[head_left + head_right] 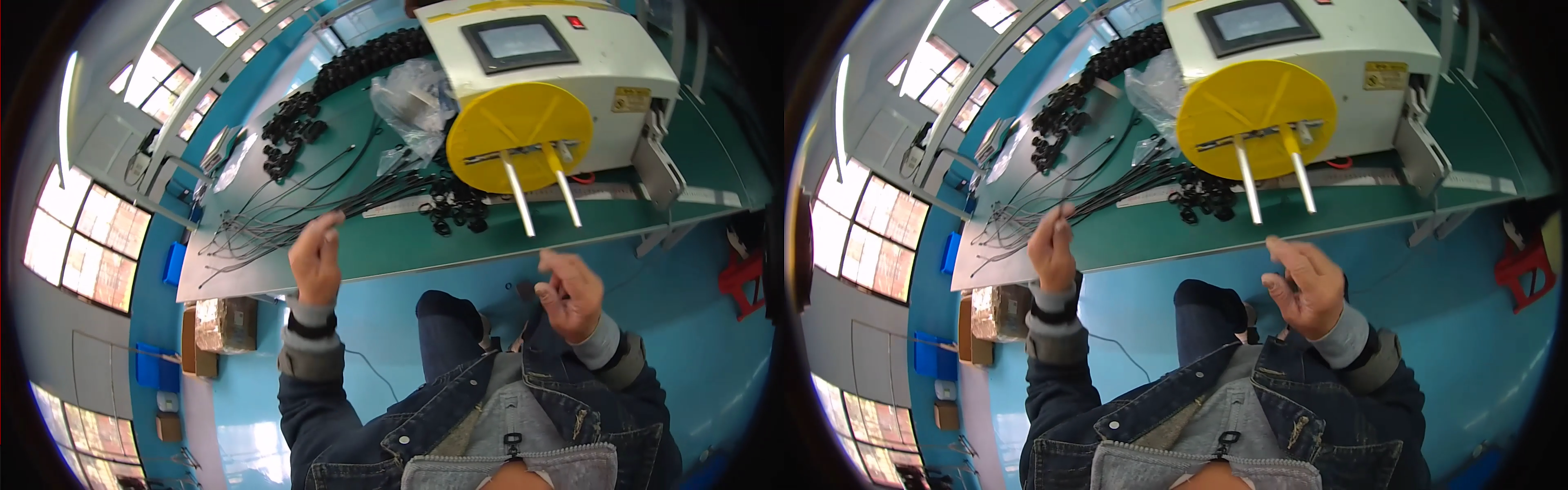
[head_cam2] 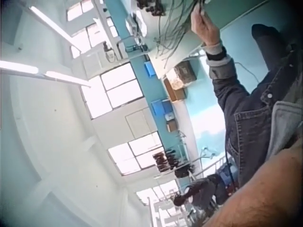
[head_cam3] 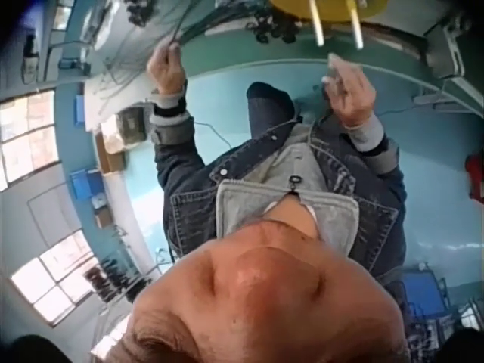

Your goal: The person picks up a cable, winds it around the rods of a machine, and removes the coiled cable. They then secure the coil with a tie and place it aside, repeating this process with additional cables.

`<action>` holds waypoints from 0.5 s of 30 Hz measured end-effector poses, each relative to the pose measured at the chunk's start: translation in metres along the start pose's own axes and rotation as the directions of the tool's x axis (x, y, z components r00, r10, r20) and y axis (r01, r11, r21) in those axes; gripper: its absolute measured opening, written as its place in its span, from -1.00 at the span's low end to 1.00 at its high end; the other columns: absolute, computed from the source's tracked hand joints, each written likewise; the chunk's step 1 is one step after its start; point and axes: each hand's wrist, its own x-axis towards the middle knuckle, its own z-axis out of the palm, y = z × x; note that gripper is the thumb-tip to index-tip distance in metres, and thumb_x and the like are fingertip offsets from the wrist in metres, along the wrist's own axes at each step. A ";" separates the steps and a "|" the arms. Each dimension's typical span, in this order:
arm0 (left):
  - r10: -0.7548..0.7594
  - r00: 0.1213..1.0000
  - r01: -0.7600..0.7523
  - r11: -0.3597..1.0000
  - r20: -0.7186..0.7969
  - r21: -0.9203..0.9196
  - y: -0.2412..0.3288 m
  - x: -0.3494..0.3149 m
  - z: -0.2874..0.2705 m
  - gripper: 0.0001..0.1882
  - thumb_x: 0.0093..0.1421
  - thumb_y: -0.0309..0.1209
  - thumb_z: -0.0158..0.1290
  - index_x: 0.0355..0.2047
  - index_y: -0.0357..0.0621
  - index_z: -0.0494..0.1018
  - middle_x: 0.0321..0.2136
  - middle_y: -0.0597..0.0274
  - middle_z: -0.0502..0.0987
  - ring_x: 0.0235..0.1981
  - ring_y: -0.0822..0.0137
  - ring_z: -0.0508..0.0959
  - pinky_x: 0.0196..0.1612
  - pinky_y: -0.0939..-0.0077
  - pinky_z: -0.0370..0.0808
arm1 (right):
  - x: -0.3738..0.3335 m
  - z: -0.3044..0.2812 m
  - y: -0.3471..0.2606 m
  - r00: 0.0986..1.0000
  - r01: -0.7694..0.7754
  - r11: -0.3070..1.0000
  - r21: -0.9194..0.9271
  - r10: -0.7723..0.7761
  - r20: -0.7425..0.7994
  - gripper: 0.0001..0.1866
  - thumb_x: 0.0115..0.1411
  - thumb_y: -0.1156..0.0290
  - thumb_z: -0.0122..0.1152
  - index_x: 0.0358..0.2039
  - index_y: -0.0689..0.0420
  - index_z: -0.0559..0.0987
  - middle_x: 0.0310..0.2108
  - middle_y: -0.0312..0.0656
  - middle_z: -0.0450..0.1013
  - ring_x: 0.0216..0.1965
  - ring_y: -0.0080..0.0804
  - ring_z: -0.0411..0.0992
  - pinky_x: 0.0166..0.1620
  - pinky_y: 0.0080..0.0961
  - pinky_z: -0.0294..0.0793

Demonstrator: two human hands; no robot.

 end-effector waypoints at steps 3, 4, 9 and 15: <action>0.096 0.966 -0.096 0.995 0.241 -0.012 0.054 -0.012 0.012 -0.82 0.09 -0.62 -0.07 -0.27 -0.31 0.45 -0.59 0.17 0.42 -0.62 0.42 0.33 -0.54 0.60 0.28 | 0.031 -0.023 -0.017 0.926 0.278 0.911 -0.305 -0.338 -0.167 -0.61 -0.02 0.50 0.26 -0.14 0.27 0.45 -0.25 -0.09 0.40 -0.46 -0.43 0.36 -0.50 -0.65 0.35; 0.096 0.925 -0.098 0.995 0.368 -0.014 0.065 -0.014 0.014 -0.82 0.07 -0.62 -0.06 -0.29 -0.30 0.45 -0.59 0.12 0.40 -0.62 0.36 0.35 -0.54 0.57 0.28 | 0.036 -0.028 -0.020 0.857 0.355 0.823 -0.443 -0.476 -0.198 -0.61 -0.05 0.51 0.29 -0.16 0.26 0.46 -0.21 -0.06 0.39 -0.43 -0.39 0.37 -0.48 -0.64 0.38; 0.101 0.812 -0.033 0.991 0.574 -0.127 0.093 -0.017 0.030 -0.81 0.07 -0.62 -0.05 -0.28 -0.27 0.46 -0.60 0.12 0.39 -0.64 0.33 0.35 -0.55 0.53 0.28 | 0.030 -0.056 -0.015 0.901 0.336 0.804 -0.490 -0.426 -0.080 -0.60 -0.14 0.56 0.31 -0.21 0.25 0.50 -0.24 -0.05 0.41 -0.42 -0.30 0.40 -0.44 -0.56 0.43; 0.036 0.834 0.116 0.964 0.551 -0.239 0.125 0.001 0.071 -0.83 0.08 -0.58 0.00 -0.27 -0.29 0.46 -0.61 0.13 0.43 -0.62 0.37 0.40 -0.50 0.61 0.33 | 0.029 -0.064 0.006 0.919 0.274 0.805 -0.526 -0.381 -0.105 -0.64 -0.16 0.67 0.27 -0.25 0.22 0.52 -0.35 -0.06 0.42 -0.45 -0.24 0.41 -0.46 -0.48 0.43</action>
